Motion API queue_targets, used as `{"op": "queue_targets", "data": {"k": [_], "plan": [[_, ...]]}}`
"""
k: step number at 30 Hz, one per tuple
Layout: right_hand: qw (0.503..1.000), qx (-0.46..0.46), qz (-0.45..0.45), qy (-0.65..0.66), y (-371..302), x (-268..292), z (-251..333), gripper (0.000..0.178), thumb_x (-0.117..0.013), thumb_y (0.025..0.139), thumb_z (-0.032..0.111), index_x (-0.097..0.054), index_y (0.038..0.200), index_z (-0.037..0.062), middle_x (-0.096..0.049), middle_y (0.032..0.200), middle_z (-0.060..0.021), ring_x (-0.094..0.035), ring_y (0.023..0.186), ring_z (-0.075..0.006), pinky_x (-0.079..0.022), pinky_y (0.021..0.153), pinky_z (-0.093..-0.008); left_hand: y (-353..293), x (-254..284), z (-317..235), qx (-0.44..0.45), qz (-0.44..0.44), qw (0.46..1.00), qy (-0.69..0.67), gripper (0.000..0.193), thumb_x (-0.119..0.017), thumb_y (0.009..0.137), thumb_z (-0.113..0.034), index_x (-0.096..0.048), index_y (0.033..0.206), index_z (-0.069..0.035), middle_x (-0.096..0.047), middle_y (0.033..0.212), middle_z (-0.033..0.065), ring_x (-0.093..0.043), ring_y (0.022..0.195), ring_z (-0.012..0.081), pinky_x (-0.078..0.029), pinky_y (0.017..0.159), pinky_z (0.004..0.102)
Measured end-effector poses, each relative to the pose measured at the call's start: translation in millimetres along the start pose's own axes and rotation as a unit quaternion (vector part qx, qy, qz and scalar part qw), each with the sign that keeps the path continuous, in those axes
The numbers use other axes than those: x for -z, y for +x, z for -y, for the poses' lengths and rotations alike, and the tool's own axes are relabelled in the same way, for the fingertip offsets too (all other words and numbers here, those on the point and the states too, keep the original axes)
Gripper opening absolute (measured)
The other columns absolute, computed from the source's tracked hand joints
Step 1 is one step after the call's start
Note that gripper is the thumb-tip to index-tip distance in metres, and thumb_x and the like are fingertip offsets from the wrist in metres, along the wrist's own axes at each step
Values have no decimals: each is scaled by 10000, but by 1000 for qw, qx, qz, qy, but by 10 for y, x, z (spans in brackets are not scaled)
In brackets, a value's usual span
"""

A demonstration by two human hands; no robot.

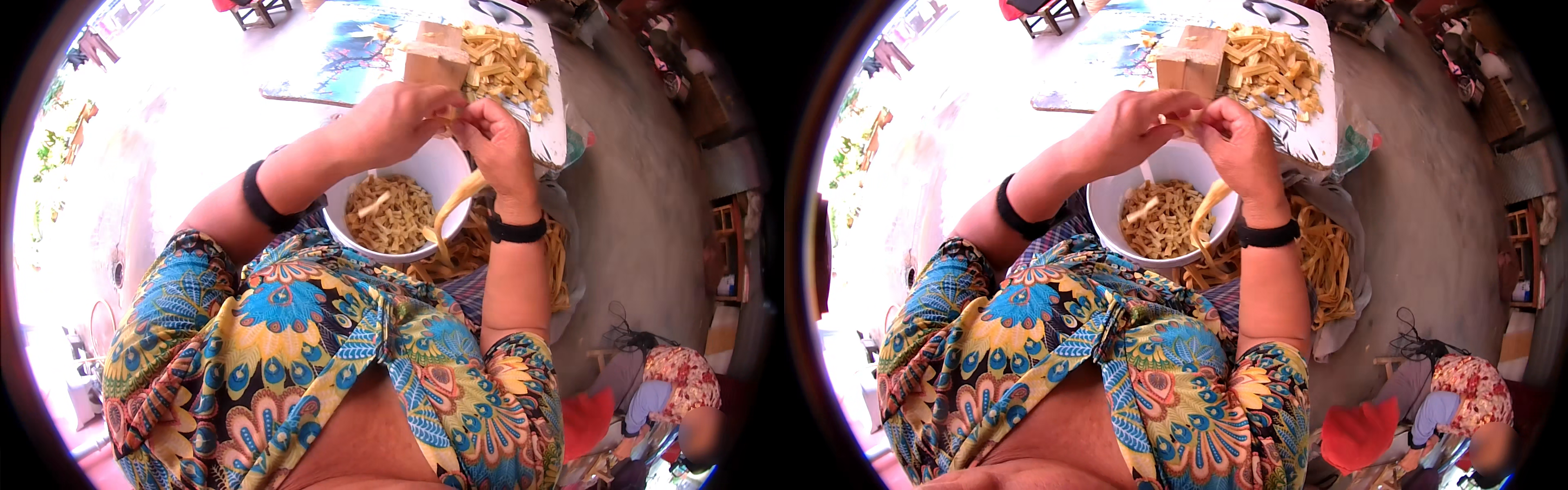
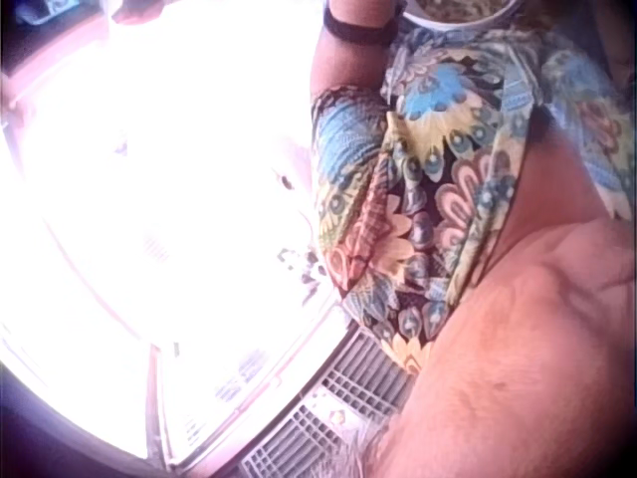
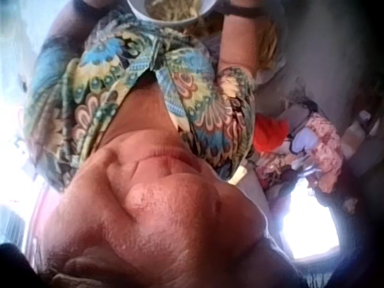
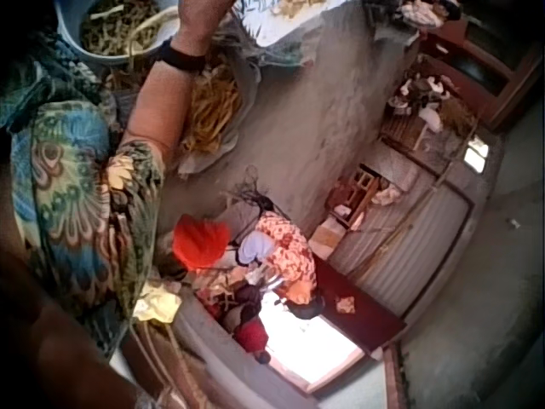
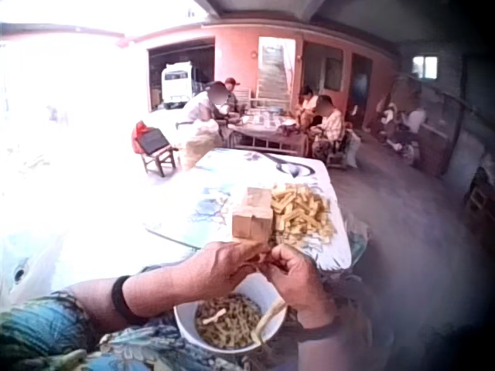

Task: The person shapes long strips of dough into knots by hand and places them into a white bucket.

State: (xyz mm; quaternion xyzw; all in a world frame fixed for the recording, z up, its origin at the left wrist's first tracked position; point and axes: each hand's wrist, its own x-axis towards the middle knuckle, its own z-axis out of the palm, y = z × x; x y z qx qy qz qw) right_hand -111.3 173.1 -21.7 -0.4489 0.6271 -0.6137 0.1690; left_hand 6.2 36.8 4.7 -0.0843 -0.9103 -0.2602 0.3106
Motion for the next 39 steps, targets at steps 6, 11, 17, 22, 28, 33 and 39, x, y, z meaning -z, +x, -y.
{"op": "queue_targets", "data": {"k": [6,11,17,22,28,33,39], "plan": [[996,-17,32,78,-85,241,122,84,-624,807,26,-585,881,31,-571,697,33,-476,604,-20,-390,552,-157,-53,332,91,83,24,996,3,175,-528,787,40,-566,948,-17,-640,822,137,-644,700,242,-510,637,303],[995,34,-65,70,-112,216,242,85,-603,812,12,-577,888,39,-569,694,39,-461,593,-9,-359,538,-152,-122,212,-31,-100,90,982,130,405,-445,720,63,-619,1020,-145,-637,970,90,-620,608,270,-508,546,341],[971,222,-66,-64,-234,-229,257,240,-596,750,-34,-602,939,113,-575,732,-60,-568,614,-184,-458,538,-309,-119,200,-1,239,87,928,-272,517,-370,758,83,-496,1242,-51,-619,1042,108,-569,498,189,-466,446,256],[908,310,-56,-276,-267,-213,285,237,-623,719,-34,-644,898,121,-550,720,-98,-582,659,-266,-477,579,-307,-175,193,-64,237,110,648,-715,456,-422,836,-17,-395,1290,6,-606,956,140,-488,424,134,-404,394,216],[988,117,-8,103,-253,-392,195,71,-635,808,95,-643,878,84,-520,634,5,-498,562,-110,-407,495,-245,-97,-27,-63,308,-76,681,-660,268,-430,865,0,-543,1099,68,-615,934,96,-434,423,30,-348,409,143],[867,-24,-18,497,-300,-226,25,132,-629,825,198,-643,873,75,-483,625,23,-369,514,-27,-237,436,-144,-15,-339,-90,254,-40,621,-740,276,-448,845,6,-534,1108,19,-613,899,53,-332,403,7,-285,381,147],[865,-68,-76,492,-202,-452,107,129,-689,742,123,-560,740,109,-481,574,40,-428,478,-40,-323,432,-169,-166,-279,-40,253,-128,764,-580,392,-451,862,-33,-440,1245,47,-590,965,12,-330,480,-9,-232,426,130]]}}
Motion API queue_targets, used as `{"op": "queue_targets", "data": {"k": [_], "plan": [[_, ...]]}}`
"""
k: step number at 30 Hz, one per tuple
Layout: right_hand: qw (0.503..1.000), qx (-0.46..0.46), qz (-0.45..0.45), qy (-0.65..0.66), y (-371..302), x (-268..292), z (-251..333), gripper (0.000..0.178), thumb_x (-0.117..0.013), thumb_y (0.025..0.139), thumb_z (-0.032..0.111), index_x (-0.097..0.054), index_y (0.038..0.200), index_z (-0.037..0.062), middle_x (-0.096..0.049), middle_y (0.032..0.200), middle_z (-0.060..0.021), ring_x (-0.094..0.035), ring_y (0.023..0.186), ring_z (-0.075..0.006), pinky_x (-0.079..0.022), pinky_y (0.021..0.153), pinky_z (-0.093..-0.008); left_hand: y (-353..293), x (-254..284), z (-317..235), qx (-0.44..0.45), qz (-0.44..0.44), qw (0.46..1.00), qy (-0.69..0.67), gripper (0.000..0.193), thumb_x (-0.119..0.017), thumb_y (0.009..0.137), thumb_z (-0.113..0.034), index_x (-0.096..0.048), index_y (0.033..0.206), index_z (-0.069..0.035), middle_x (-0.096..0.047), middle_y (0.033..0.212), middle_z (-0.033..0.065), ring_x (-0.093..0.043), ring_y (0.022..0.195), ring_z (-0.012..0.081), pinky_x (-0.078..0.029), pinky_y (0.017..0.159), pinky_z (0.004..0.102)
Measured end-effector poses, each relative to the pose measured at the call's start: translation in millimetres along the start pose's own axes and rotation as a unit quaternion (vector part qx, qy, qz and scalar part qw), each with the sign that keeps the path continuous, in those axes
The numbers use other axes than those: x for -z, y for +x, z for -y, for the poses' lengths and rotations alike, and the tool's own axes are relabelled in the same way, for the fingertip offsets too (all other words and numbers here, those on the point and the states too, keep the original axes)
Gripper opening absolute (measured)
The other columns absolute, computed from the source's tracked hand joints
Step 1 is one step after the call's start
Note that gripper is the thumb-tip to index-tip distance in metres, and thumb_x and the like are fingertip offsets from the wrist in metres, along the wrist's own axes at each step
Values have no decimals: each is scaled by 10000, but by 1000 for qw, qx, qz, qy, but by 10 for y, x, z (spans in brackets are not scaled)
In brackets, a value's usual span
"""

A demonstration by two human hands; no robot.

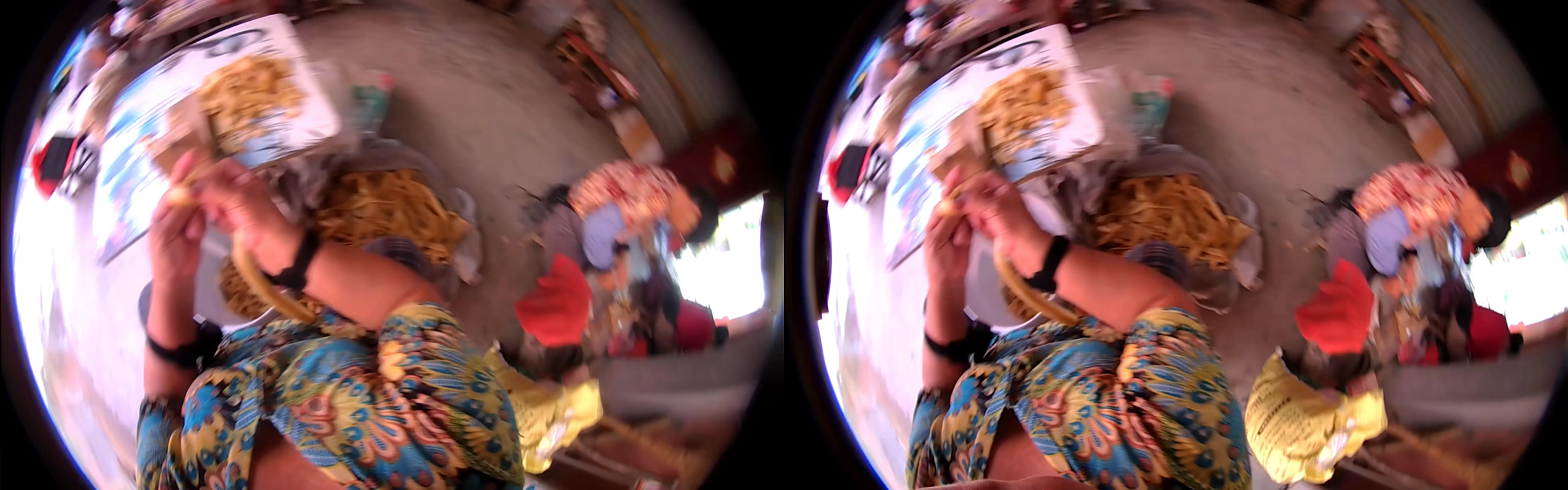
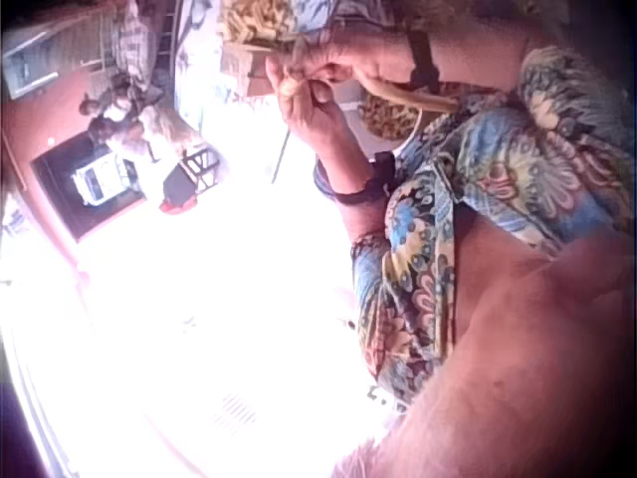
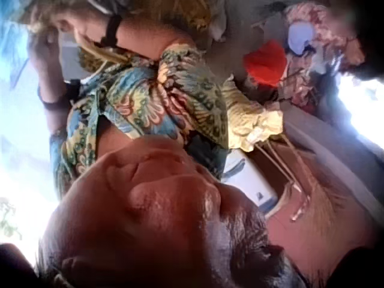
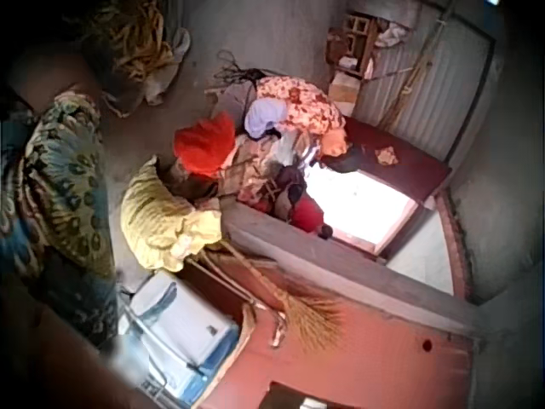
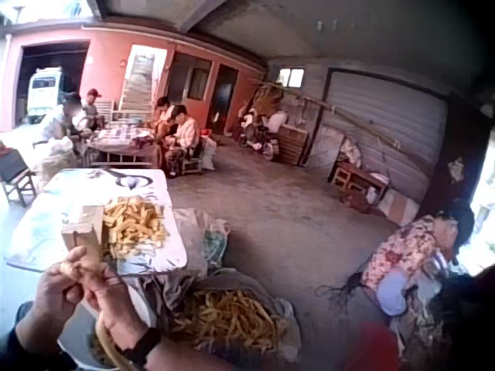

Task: The person shapes long strips of dough into knots by hand and places them into a white bucket.

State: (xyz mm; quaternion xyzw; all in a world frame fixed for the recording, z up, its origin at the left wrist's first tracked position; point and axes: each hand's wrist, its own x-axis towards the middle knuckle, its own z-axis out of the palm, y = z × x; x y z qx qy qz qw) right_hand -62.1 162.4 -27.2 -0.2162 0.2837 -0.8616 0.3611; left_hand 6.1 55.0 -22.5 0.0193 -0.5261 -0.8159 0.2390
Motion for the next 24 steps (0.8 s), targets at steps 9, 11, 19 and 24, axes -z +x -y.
{"op": "queue_targets", "data": {"k": [9,11,19,24], "plan": [[839,318,39,-440,-50,5,105,127,-628,760,40,-510,721,13,-587,642,-120,-600,584,-200,-451,524,-307,-23,254,25,-215,40,901,374,257,-438,880,11,-553,1108,39,-521,1178,73,-484,673,52,-388,593,165],[828,320,61,-457,-91,13,212,127,-646,734,44,-521,731,21,-593,650,-122,-607,594,-223,-452,537,-316,9,460,59,-305,50,836,452,231,-457,867,26,-564,1071,39,-564,1067,66,-480,667,69,-393,609,181],[803,256,174,-508,-33,134,281,214,-745,610,95,-602,765,57,-630,660,-68,-626,623,-178,-477,573,-288,-311,270,-175,45,63,952,295,121,-452,880,-132,-509,896,-26,-427,661,-34,-315,525,26,-226,471,160],[929,149,262,-215,267,410,198,89,-634,744,-20,-584,780,44,-621,747,-24,-582,706,-105,-460,594,-251,-425,122,-317,148,51,977,144,224,-380,861,-211,-508,905,-33,-377,572,-42,-302,447,32,-202,392,172]]}}
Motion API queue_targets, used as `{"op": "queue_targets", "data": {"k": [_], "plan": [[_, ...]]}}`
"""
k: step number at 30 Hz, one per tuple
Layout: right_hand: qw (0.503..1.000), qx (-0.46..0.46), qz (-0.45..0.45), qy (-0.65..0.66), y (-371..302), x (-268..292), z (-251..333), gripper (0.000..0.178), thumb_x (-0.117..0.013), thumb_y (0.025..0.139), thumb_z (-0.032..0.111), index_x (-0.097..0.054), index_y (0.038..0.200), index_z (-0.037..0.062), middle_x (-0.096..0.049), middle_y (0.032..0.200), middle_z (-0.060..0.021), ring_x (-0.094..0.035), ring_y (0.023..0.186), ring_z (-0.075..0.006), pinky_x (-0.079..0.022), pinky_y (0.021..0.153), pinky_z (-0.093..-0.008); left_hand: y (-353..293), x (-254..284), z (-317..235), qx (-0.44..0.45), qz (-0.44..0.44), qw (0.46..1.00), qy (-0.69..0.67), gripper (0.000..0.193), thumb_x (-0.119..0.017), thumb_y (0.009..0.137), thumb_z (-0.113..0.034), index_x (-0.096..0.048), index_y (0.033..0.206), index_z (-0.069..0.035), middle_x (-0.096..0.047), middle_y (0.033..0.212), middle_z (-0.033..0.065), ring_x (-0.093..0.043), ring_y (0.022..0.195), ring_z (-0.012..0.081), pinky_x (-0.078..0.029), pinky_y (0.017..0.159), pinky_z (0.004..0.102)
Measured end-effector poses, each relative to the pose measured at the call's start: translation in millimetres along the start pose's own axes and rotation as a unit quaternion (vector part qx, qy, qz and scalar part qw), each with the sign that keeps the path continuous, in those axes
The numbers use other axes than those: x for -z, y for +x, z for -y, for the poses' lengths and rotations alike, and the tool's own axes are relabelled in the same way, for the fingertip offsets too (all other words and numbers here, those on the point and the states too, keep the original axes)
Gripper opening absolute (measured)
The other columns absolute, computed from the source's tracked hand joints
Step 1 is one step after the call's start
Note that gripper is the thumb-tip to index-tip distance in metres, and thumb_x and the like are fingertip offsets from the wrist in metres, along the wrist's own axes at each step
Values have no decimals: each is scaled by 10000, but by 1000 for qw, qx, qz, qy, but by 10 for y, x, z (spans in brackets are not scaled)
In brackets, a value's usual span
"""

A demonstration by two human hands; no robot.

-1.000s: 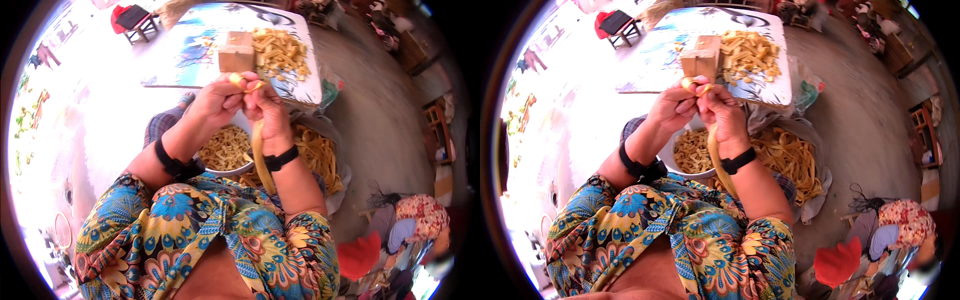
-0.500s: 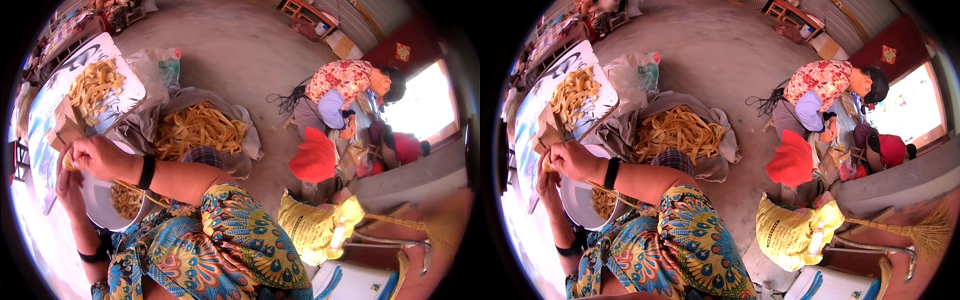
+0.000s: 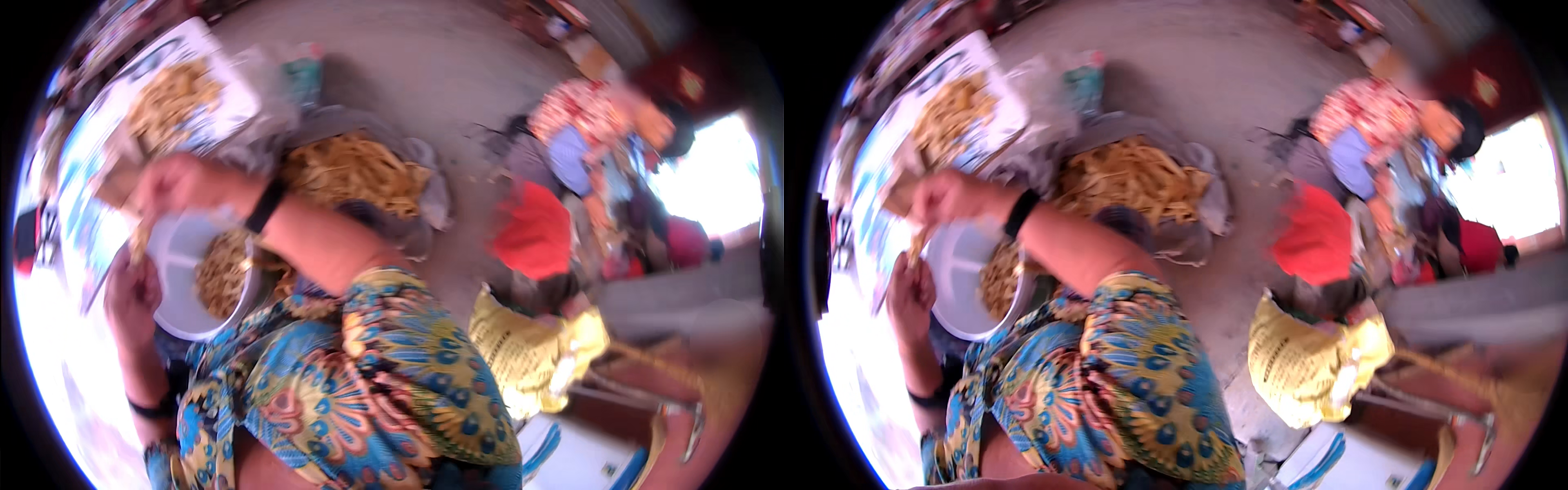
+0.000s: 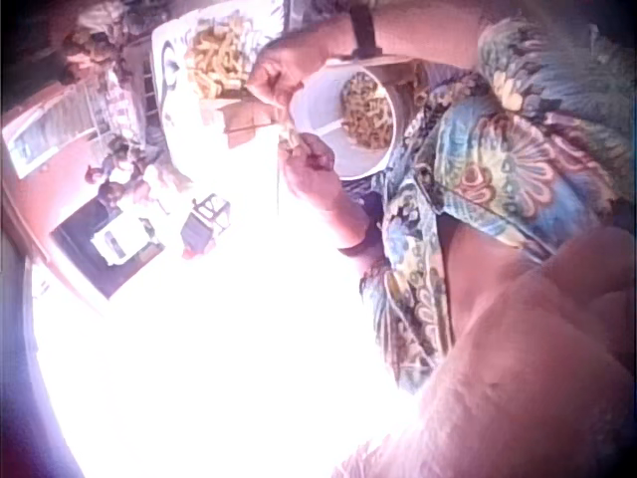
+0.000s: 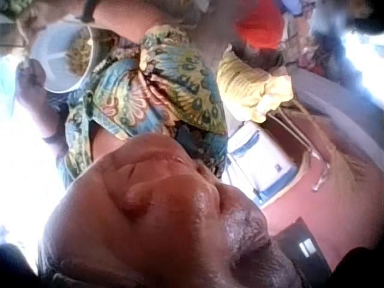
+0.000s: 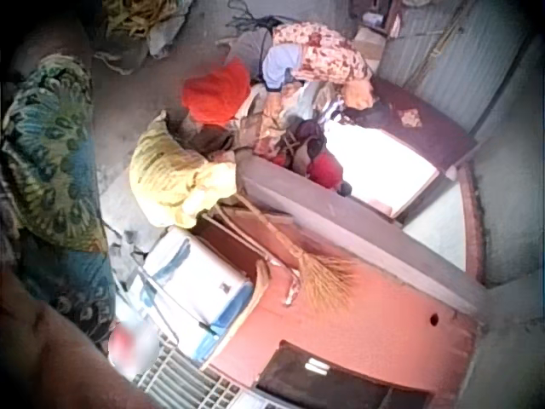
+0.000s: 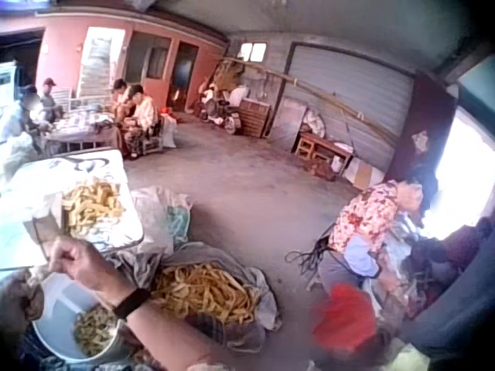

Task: The person shapes long strips of dough into knots by hand and places them into a white bucket.

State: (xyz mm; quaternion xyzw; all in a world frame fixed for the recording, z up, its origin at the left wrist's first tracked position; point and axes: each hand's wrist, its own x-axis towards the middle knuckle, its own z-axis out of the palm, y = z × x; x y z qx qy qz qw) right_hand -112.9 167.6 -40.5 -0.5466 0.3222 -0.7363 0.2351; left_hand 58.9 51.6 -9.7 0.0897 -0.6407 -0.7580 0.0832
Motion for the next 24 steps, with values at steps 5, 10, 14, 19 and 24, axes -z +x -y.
{"op": "queue_targets", "data": {"k": [5,10,14,19,24], "plan": [[992,-61,-56,-92,-91,88,390,84,-631,789,15,-565,779,65,-571,728,21,-492,600,-43,-397,536,-179,20,-71,-182,1,104,988,110,302,-409,895,-249,-554,990,-2,-587,786,73,-551,662,132,-459,577,253],[979,-113,-90,-142,-195,54,434,88,-632,799,24,-550,797,53,-554,699,20,-488,596,-37,-405,551,-174,372,167,-66,-7,194,981,5,446,-468,904,-375,-525,1120,11,-618,925,124,-601,820,183,-492,688,287],[994,-13,-30,-104,-178,-97,3,83,-625,811,36,-554,854,32,-591,811,-16,-551,726,-96,-459,649,-235,425,125,117,1,86,996,5,275,-536,861,-146,-526,1088,10,-599,823,65,-563,684,128,-470,622,244],[905,44,-92,-414,45,-411,19,123,-706,675,115,-595,715,78,-618,650,-55,-598,573,-200,-454,535,-293,470,593,145,-61,80,995,4,61,-447,927,-130,-463,932,-71,-462,638,-8,-410,518,49,-280,450,170],[953,-24,-90,-288,37,-249,-44,135,-727,678,96,-619,740,42,-639,677,-45,-599,609,-133,-458,559,-263,497,630,107,-61,152,986,-15,47,-461,919,-117,-457,914,-71,-364,587,-31,-291,477,37,-198,415,174]]}}
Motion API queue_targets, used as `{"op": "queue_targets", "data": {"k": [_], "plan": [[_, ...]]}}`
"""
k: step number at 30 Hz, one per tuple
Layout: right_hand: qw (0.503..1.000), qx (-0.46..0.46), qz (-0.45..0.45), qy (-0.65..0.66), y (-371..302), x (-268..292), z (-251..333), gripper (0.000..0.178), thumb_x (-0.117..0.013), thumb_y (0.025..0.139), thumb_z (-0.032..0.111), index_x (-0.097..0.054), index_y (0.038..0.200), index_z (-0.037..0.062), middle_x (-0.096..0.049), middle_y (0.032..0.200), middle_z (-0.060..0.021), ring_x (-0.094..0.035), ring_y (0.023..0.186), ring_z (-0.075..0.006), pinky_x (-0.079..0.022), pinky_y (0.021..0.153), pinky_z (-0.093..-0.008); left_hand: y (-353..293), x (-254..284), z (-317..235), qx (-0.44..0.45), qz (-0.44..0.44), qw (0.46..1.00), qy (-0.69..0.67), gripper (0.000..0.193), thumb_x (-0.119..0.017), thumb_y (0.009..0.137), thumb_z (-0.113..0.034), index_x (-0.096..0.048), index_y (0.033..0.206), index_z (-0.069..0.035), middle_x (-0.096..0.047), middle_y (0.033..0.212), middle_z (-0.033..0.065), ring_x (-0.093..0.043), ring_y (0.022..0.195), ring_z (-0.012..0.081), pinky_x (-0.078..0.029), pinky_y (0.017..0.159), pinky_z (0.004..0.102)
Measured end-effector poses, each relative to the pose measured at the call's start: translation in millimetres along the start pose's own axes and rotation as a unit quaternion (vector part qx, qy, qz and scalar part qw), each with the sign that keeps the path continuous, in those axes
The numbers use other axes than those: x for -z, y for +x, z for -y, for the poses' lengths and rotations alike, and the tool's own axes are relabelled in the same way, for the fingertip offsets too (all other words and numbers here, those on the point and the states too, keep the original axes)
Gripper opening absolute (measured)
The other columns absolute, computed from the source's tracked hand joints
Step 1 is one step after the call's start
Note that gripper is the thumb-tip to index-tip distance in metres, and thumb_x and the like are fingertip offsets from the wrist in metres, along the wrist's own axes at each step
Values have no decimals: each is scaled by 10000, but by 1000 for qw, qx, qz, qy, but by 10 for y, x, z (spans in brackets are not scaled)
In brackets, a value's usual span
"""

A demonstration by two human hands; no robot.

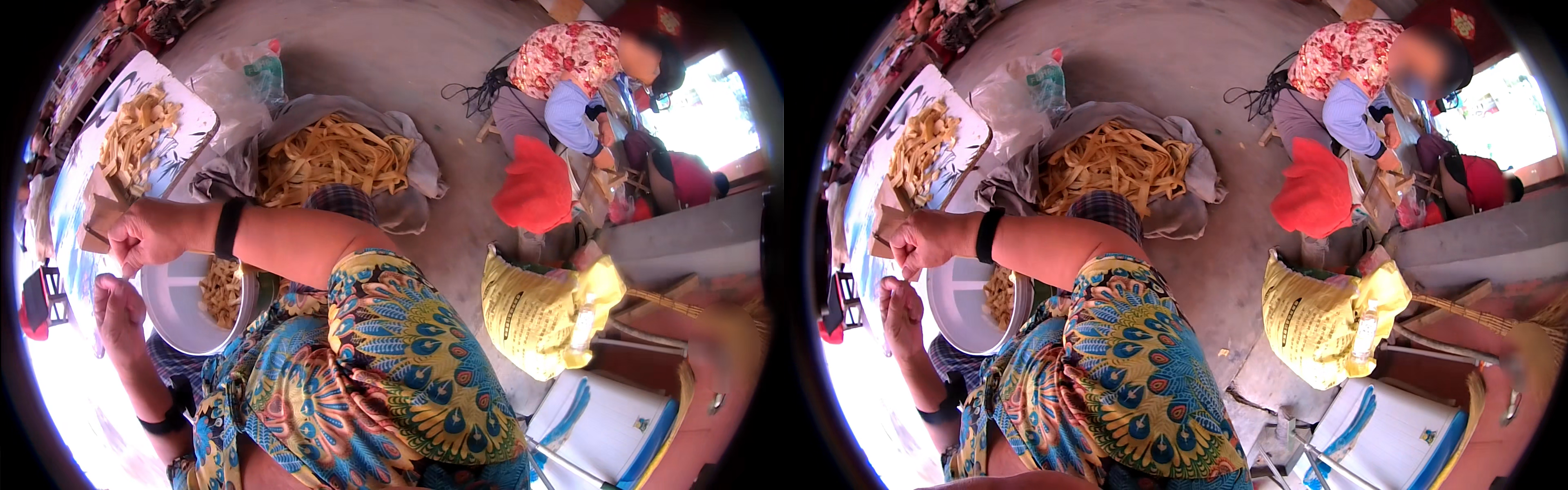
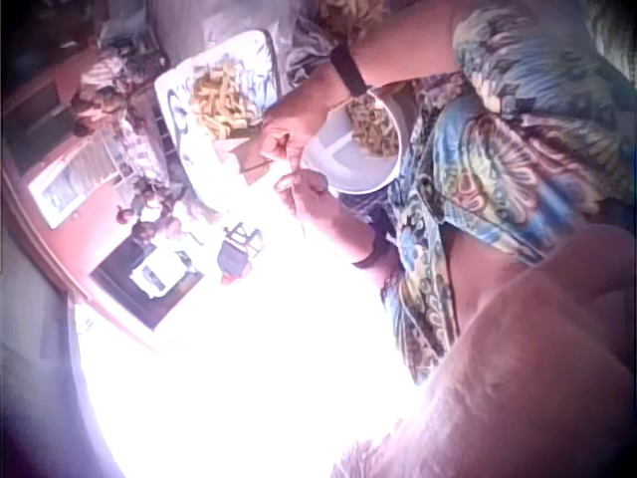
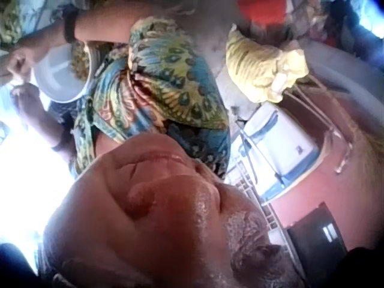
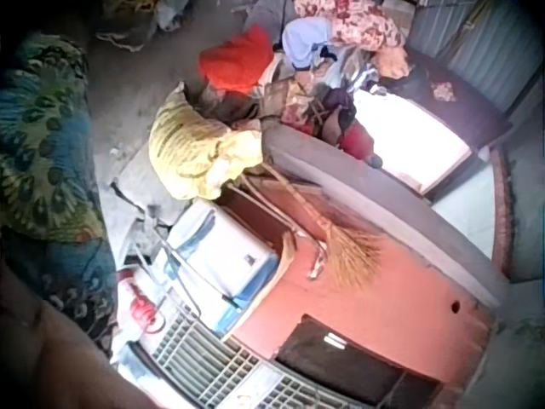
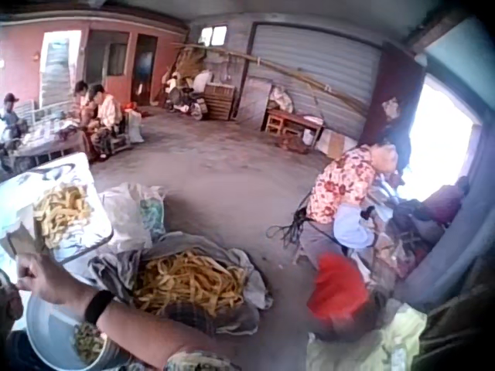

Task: The person shapes long strips of dough into knots by hand and places them into a white bucket.

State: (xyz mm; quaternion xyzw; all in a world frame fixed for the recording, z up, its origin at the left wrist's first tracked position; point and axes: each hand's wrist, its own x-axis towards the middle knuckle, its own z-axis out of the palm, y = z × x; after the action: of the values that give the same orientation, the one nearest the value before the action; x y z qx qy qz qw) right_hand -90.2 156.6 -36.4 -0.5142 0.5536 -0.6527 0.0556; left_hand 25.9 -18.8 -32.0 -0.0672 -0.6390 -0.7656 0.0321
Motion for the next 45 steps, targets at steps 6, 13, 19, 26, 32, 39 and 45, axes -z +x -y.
{"op": "queue_targets", "data": {"k": [6,13,19,26,32,39,45], "plan": [[992,-1,74,106,156,-167,-139,120,-734,697,101,-636,745,49,-639,690,-9,-563,635,-55,-448,581,-219,-306,225,-169,18,-49,998,-23,48,-471,901,-101,-459,879,-60,-420,631,-27,-349,499,28,-229,413,165],[993,-82,85,1,73,12,-183,53,-592,814,53,-541,821,47,-552,743,16,-512,689,-52,-430,623,-206,-188,170,-59,43,-137,985,95,112,-564,874,-140,-582,906,-35,-559,717,24,-500,574,96,-389,510,216],[990,-18,-50,-133,404,-115,-246,73,-608,772,74,-548,797,40,-613,682,-93,-613,626,-200,-472,583,-291,124,308,-123,-14,-185,979,83,90,-561,882,-130,-577,933,-58,-557,714,0,-507,585,67,-414,519,201],[974,-35,-86,-205,459,-65,-491,88,-615,757,89,-539,760,46,-610,663,-102,-619,642,-258,-469,575,-342,347,263,-12,13,-234,963,134,100,-567,878,-142,-576,930,-58,-552,694,-16,-492,568,45,-397,497,187],[923,-73,-60,-373,347,-57,-514,59,-596,750,130,-573,748,76,-618,667,-106,-602,644,-308,-472,583,-384,283,386,201,-6,-309,883,354,119,-569,873,-157,-593,905,-45,-553,677,-31,-477,563,35,-401,501,180],[993,-113,-30,13,313,153,-488,350,-506,909,361,-579,834,27,-546,616,27,-423,482,-41,-333,440,-185,39,325,-106,42,-143,989,-1,223,-455,933,-218,-564,993,-32,-577,781,50,-536,662,102,-445,613,226],[944,-271,94,164,190,-53,-22,556,-392,905,518,-606,967,8,-538,632,-8,-377,418,-43,-292,391,-176,-85,191,-77,28,-80,996,-23,174,-510,902,-156,-556,1002,-21,-581,793,41,-538,671,105,-442,608,222]]}}
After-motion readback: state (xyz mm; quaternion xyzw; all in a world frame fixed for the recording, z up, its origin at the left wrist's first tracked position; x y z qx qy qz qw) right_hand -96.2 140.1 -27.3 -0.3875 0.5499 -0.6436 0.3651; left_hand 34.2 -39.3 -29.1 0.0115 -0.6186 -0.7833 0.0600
